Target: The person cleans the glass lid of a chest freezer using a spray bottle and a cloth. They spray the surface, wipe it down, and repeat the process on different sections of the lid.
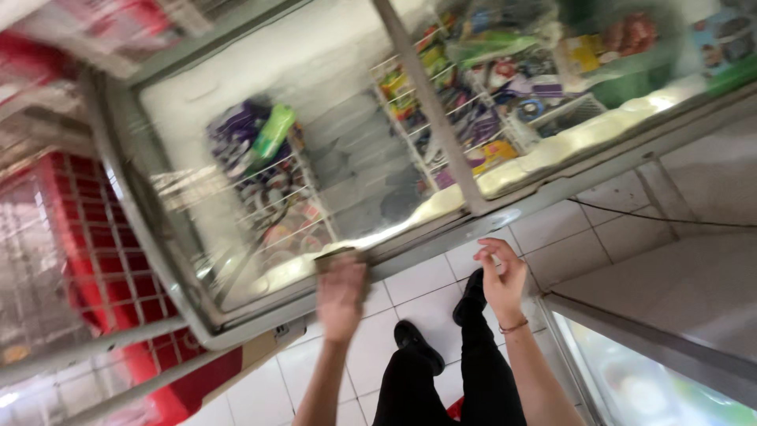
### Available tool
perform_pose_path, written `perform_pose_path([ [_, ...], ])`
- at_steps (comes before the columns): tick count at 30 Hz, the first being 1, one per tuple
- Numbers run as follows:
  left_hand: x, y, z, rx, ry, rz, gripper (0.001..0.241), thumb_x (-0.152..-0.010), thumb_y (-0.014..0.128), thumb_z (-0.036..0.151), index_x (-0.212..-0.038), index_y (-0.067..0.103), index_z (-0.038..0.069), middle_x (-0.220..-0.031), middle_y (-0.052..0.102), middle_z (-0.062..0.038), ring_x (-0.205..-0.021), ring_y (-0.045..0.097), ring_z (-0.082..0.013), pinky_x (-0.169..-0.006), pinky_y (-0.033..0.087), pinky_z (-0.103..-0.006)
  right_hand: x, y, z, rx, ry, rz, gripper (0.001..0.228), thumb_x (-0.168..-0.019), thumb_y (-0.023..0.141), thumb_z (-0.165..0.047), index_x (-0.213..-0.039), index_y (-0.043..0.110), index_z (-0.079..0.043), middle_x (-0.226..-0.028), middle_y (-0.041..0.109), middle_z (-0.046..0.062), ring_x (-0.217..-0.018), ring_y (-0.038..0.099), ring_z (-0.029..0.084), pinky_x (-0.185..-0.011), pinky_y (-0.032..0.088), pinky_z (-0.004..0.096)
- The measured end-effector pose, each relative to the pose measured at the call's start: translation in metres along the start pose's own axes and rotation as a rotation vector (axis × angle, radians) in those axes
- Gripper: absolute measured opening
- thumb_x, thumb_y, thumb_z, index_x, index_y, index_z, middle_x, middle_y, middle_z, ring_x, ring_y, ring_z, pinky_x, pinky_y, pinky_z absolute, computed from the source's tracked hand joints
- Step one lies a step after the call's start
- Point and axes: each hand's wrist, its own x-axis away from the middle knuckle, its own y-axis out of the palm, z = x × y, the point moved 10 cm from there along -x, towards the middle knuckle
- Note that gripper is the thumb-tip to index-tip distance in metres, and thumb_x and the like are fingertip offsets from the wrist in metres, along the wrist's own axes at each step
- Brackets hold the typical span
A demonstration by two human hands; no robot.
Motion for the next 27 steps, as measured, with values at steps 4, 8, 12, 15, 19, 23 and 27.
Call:
perform_pose_path([
  [4, 0.063, -0.028, -0.081, 0.01, -0.369, 0.128, 0.067, -0.085, 0.058, 0.007, -0.151, 0.051, 0.018, -0.162, 0.047, -0.008, -0.155, 0.036, -0.0303, -0.129, 0.018, -0.0554, 0.014, 0.057, -0.007, 0.066, 0.003, -0.105, 0.014, -0.097, 0.061, -0.001, -0.108, 0.068, 0.003, -0.085, 0.07, 0.005, -0.079, 0.067, 0.012, -0.079, 0.052, 0.027],
  [8, 0.023, 0.006, -0.004, -0.029, -0.188, 0.212, 0.054, -0.093, 0.062, 0.016, -0.147, 0.057, 0.021, -0.156, 0.05, -0.007, -0.15, 0.037, -0.0335, -0.124, 0.018, -0.0586, 0.031, 0.096, -0.014, 0.015, -0.049, -0.173, 0.013, -0.099, 0.061, -0.002, -0.109, 0.067, 0.003, -0.089, 0.07, 0.005, -0.083, 0.068, 0.012, -0.082, 0.053, 0.026],
  [12, -0.056, 0.067, 0.111, 0.363, -0.055, -0.163, 0.03, -0.108, 0.058, 0.04, -0.135, 0.062, 0.026, -0.162, 0.049, 0.001, -0.158, 0.042, -0.022, -0.135, 0.03, -0.0452, 0.046, 0.105, -0.014, 0.191, -0.055, -0.176, 0.008, -0.1, 0.063, -0.003, -0.101, 0.069, 0.002, -0.104, 0.073, 0.006, -0.084, 0.072, 0.011, -0.068, 0.053, 0.024],
  [15, -0.069, 0.046, 0.142, 0.134, 0.199, -0.123, 0.058, -0.098, 0.054, 0.044, -0.154, 0.051, 0.029, -0.167, 0.035, 0.009, -0.159, 0.029, -0.0168, -0.132, 0.023, -0.043, 0.058, 0.107, -0.023, 0.072, -0.112, -0.121, 0.014, -0.104, 0.061, -0.002, -0.116, 0.065, 0.005, -0.098, 0.069, 0.007, -0.092, 0.064, 0.011, -0.084, 0.052, 0.024],
  [19, -0.012, 0.03, 0.057, -0.111, 0.092, -0.172, 0.059, -0.104, 0.05, 0.028, -0.161, 0.038, 0.034, -0.173, 0.028, 0.011, -0.161, 0.025, -0.0121, -0.133, 0.021, -0.0413, 0.07, 0.145, -0.017, -0.005, -0.052, -0.217, 0.012, -0.106, 0.06, -0.002, -0.115, 0.064, 0.005, -0.095, 0.068, 0.006, -0.091, 0.065, 0.011, -0.085, 0.052, 0.025],
  [23, 0.1, 0.002, -0.081, -0.166, -0.108, -0.182, 0.077, -0.1, 0.047, 0.006, -0.165, 0.028, 0.041, -0.173, 0.028, 0.014, -0.156, 0.034, -0.0115, -0.13, 0.024, -0.0422, 0.095, 0.202, -0.027, 0.022, -0.139, -0.392, 0.012, -0.103, 0.06, 0.0, -0.112, 0.065, 0.006, -0.092, 0.068, 0.007, -0.088, 0.067, 0.013, -0.086, 0.054, 0.027],
  [27, 0.193, -0.047, -0.217, -0.086, -0.464, -0.072, 0.058, -0.102, 0.052, 0.019, -0.157, 0.036, 0.022, -0.165, 0.035, -0.002, -0.154, 0.033, -0.0319, -0.125, 0.022, -0.0593, 0.119, 0.243, -0.03, 0.045, -0.133, -0.491, 0.013, -0.1, 0.061, 0.001, -0.111, 0.066, 0.006, -0.09, 0.068, 0.008, -0.087, 0.066, 0.014, -0.089, 0.054, 0.028],
])
